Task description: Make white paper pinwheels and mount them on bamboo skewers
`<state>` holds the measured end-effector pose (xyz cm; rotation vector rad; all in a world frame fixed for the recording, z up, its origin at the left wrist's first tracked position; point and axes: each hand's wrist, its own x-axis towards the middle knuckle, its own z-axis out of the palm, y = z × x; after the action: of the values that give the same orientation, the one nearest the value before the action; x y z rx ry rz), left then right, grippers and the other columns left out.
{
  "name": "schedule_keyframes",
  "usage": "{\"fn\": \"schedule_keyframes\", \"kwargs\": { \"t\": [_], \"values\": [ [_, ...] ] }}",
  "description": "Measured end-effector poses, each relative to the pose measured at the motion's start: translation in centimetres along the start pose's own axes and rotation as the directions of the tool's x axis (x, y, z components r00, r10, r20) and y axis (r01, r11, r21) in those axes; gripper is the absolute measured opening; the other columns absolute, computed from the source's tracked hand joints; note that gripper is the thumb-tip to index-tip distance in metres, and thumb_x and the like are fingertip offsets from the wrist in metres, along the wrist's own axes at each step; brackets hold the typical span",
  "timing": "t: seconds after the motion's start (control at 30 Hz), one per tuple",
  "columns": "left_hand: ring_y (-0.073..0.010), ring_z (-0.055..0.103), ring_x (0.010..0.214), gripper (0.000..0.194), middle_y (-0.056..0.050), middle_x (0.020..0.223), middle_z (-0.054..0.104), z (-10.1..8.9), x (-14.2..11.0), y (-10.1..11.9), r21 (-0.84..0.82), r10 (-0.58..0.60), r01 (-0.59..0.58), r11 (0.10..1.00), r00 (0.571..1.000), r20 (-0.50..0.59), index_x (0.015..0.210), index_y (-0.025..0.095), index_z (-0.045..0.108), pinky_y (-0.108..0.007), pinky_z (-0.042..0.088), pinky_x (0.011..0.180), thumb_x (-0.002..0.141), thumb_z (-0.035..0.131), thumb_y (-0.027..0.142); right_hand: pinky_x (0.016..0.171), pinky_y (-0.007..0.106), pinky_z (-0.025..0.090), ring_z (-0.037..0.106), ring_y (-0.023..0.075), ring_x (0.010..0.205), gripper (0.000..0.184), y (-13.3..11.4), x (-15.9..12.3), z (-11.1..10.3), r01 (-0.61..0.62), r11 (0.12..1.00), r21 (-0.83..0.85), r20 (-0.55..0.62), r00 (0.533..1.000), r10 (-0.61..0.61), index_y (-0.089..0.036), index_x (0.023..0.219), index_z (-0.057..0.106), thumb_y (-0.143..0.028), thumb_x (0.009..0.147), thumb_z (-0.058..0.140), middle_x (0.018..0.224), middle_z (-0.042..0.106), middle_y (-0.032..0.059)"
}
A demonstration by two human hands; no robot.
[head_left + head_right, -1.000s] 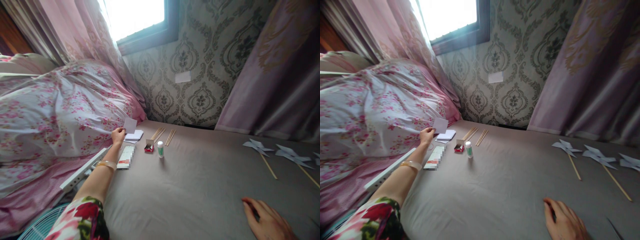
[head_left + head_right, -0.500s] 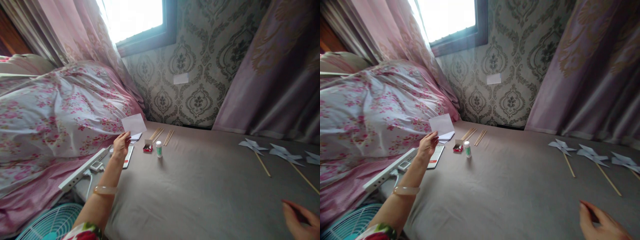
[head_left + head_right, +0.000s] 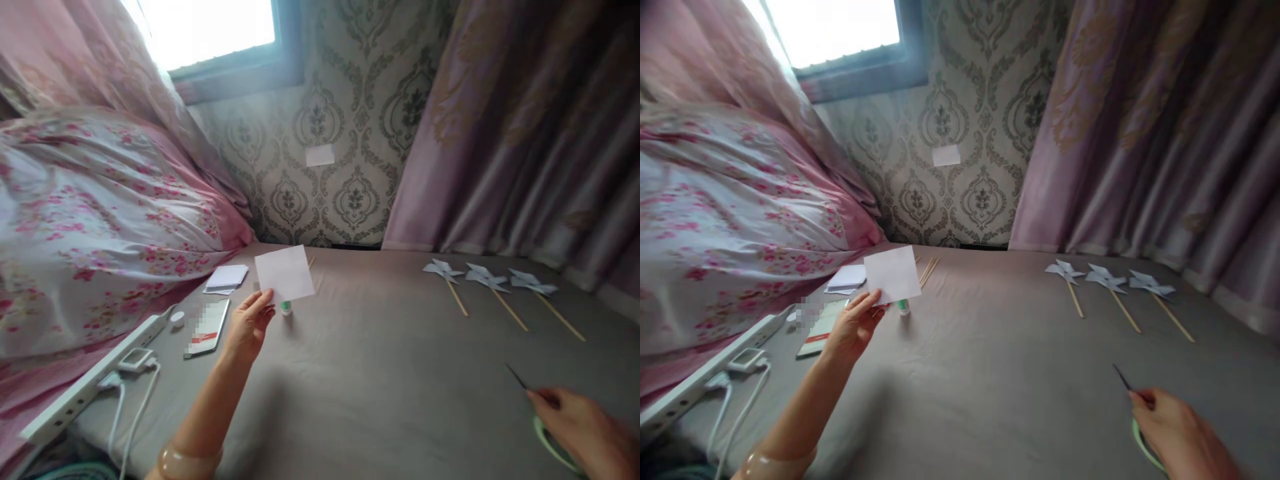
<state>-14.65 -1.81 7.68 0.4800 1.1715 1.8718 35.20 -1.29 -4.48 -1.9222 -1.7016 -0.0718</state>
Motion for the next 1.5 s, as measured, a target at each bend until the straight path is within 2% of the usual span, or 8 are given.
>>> {"fn": "schedule_keyframes", "kwargs": {
  "t": [0.13, 0.23, 0.47, 0.73, 0.97, 1.13, 1.33, 1.5],
  "values": [
    [-0.0083, 0.060, 0.053, 0.018, -0.002, 0.070, 0.069, 1.4, -1.9, -2.8, 0.101, -0.121, 0.115, 0.988, 0.991, 0.054, 0.067, 0.017, 0.069, -0.016, 0.048, 0.045, 0.054, 0.079, 0.012, 0.052, 0.033, 0.043, 0.064, 0.0251, 0.056, 0.030, -0.7, 1.2, -2.0, -0.319, 0.946, -0.053, 0.108, 0.940, 0.323, -0.019, 0.075, 0.074, -0.041, 0.075, 0.053, 0.067, 0.071, 0.0116],
    [-0.0076, 0.056, 0.051, 0.020, -0.002, 0.069, 0.068, 2.4, -2.9, -4.6, 0.204, -0.216, 0.197, 0.959, 0.974, 0.074, 0.064, 0.018, 0.069, -0.016, 0.046, 0.043, 0.049, 0.082, 0.012, 0.059, 0.032, 0.043, 0.066, 0.0252, 0.068, 0.038, -1.3, 1.1, -3.7, -0.375, 0.924, -0.076, 0.067, 0.923, 0.380, -0.013, 0.088, 0.074, -0.039, 0.082, 0.047, 0.081, 0.073, 0.0152],
    [-0.0056, 0.050, 0.053, 0.039, -0.001, 0.070, 0.065, 4.4, -3.8, -6.5, 0.346, -0.208, 0.131, 0.929, 0.958, 0.196, 0.073, 0.017, 0.072, -0.015, 0.042, 0.047, 0.040, 0.088, 0.028, 0.055, 0.027, 0.039, 0.063, 0.0197, 0.063, 0.028, -1.1, -0.4, -4.9, -0.463, 0.880, -0.104, 0.368, 0.804, 0.467, -0.016, 0.071, 0.070, -0.043, 0.073, 0.061, 0.064, 0.069, 0.0069],
    [-0.0102, 0.050, 0.067, 0.038, -0.003, 0.082, 0.061, 7.3, -3.9, -8.0, 0.393, 0.146, -0.289, 0.873, 0.924, 0.354, 0.082, 0.016, 0.073, -0.022, 0.040, 0.059, 0.058, 0.080, 0.045, 0.052, 0.030, 0.033, 0.063, 0.0240, 0.064, 0.031, -1.9, -1.0, -5.4, -0.355, 0.889, -0.289, 0.409, 0.794, 0.450, -0.023, 0.061, 0.064, -0.054, 0.066, 0.061, 0.063, 0.066, 0.0058],
    [-0.0135, 0.049, 0.079, 0.020, -0.003, 0.085, 0.046, 9.6, -3.8, -11.7, 0.342, 0.545, -0.657, 0.672, 0.751, 0.372, 0.084, 0.023, 0.076, -0.023, 0.043, 0.066, 0.074, 0.071, 0.039, 0.046, 0.027, 0.021, 0.037, 0.0111, 0.041, 0.043, -2.8, -0.6, -5.2, -0.453, 0.891, -0.017, 0.606, 0.704, 0.369, -0.020, 0.036, 0.045, -0.047, 0.066, 0.061, 0.038, 0.036, -0.0022],
    [-0.0133, 0.049, 0.077, 0.019, -0.002, 0.082, 0.044, 9.2, -3.9, -13.7, 0.362, 0.501, -0.635, 0.682, 0.767, 0.401, 0.087, 0.023, 0.076, -0.022, 0.044, 0.065, 0.078, 0.067, 0.037, 0.043, 0.022, 0.020, 0.032, 0.0059, 0.043, 0.035, -5.5, 0.0, -5.6, -0.657, 0.637, 0.404, 0.658, 0.692, 0.296, -0.015, 0.055, 0.060, -0.047, 0.050, 0.074, 0.047, 0.044, -0.0045],
    [-0.0113, 0.046, 0.065, 0.021, -0.001, 0.077, 0.045, 7.9, -3.7, -14.1, 0.410, 0.467, -0.613, 0.676, 0.786, 0.405, 0.088, 0.024, 0.077, -0.023, 0.042, 0.061, 0.079, 0.066, 0.039, 0.038, 0.018, 0.016, 0.023, 0.0022, 0.044, 0.050, -9.5, 0.4, -4.2, -0.618, 0.199, 0.760, 0.614, 0.784, 0.090, -0.015, 0.061, 0.056, -0.055, 0.047, 0.083, 0.055, 0.044, -0.0057],
    [-0.0117, 0.048, 0.064, 0.017, 0.000, 0.071, 0.048, 7.6, -3.8, -14.7, 0.409, 0.464, -0.638, 0.652, 0.763, 0.450, 0.091, 0.026, 0.076, -0.023, 0.041, 0.061, 0.082, 0.064, 0.035, 0.036, 0.015, 0.015, 0.018, -0.0003, 0.044, 0.045, -12.5, 0.0, -1.8, -0.717, 0.094, 0.691, 0.721, 0.693, -0.003, -0.012, 0.068, 0.065, -0.049, 0.053, 0.084, 0.057, 0.046, -0.0057]
  ]
}}
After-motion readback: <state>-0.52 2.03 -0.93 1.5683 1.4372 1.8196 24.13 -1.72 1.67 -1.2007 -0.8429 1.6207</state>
